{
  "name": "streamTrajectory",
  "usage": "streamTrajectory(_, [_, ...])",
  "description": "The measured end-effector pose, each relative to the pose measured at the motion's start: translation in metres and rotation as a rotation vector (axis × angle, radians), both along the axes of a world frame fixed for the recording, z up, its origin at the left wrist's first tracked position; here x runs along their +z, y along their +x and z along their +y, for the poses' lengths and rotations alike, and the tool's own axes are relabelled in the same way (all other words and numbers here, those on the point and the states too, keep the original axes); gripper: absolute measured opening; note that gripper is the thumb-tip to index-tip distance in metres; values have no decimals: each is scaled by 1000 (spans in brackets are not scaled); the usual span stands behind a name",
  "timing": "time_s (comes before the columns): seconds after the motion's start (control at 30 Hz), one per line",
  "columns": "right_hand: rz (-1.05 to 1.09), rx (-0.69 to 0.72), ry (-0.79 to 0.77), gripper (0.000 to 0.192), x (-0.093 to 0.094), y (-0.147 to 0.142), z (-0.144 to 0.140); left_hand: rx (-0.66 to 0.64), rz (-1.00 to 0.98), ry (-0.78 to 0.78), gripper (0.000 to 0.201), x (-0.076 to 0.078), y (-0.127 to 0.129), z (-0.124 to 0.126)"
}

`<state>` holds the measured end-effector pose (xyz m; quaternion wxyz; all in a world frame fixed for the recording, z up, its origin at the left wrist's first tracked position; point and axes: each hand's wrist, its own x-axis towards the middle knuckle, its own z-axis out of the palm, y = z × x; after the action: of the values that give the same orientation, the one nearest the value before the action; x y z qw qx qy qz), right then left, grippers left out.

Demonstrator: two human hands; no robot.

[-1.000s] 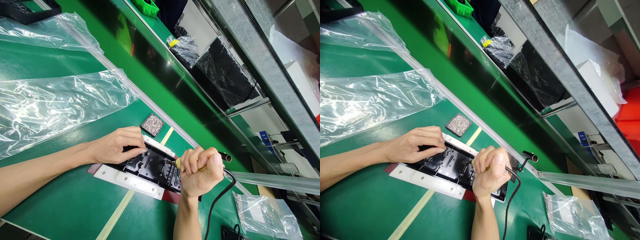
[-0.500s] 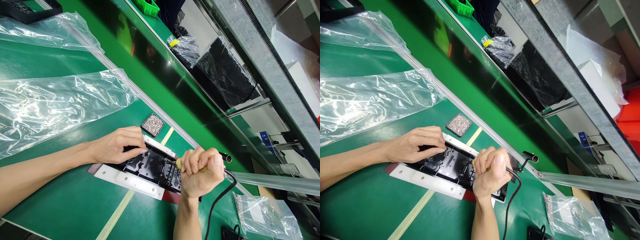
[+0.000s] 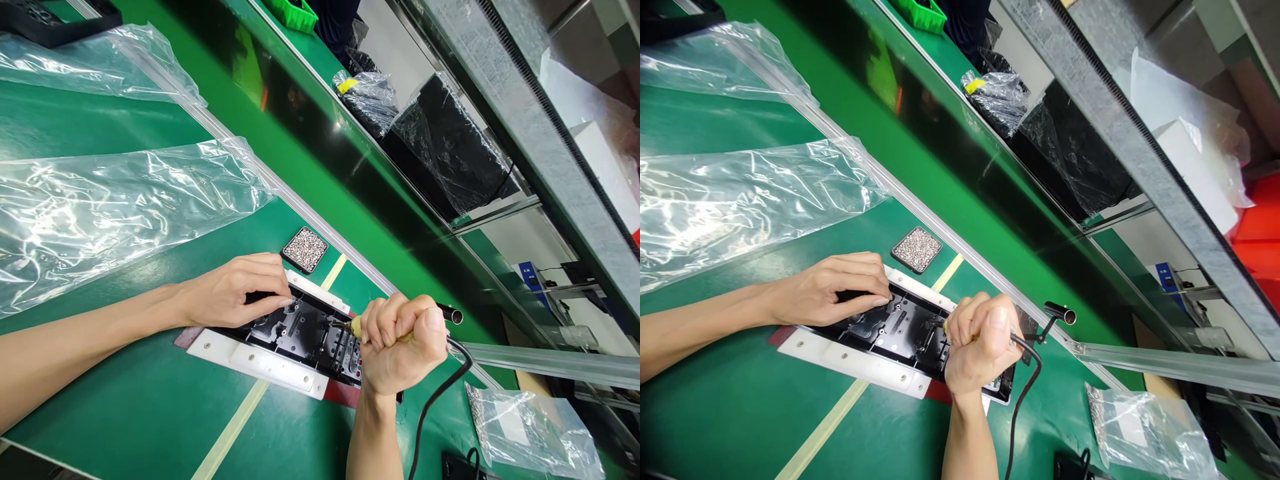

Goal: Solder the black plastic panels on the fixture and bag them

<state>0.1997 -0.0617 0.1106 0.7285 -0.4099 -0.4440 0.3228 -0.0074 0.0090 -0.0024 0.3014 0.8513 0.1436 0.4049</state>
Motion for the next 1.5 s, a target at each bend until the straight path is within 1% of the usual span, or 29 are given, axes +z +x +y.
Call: streamTrajectory(1.5, [-15, -2, -4, 48, 0, 0, 1, 9, 7, 2, 10, 1, -1, -1])
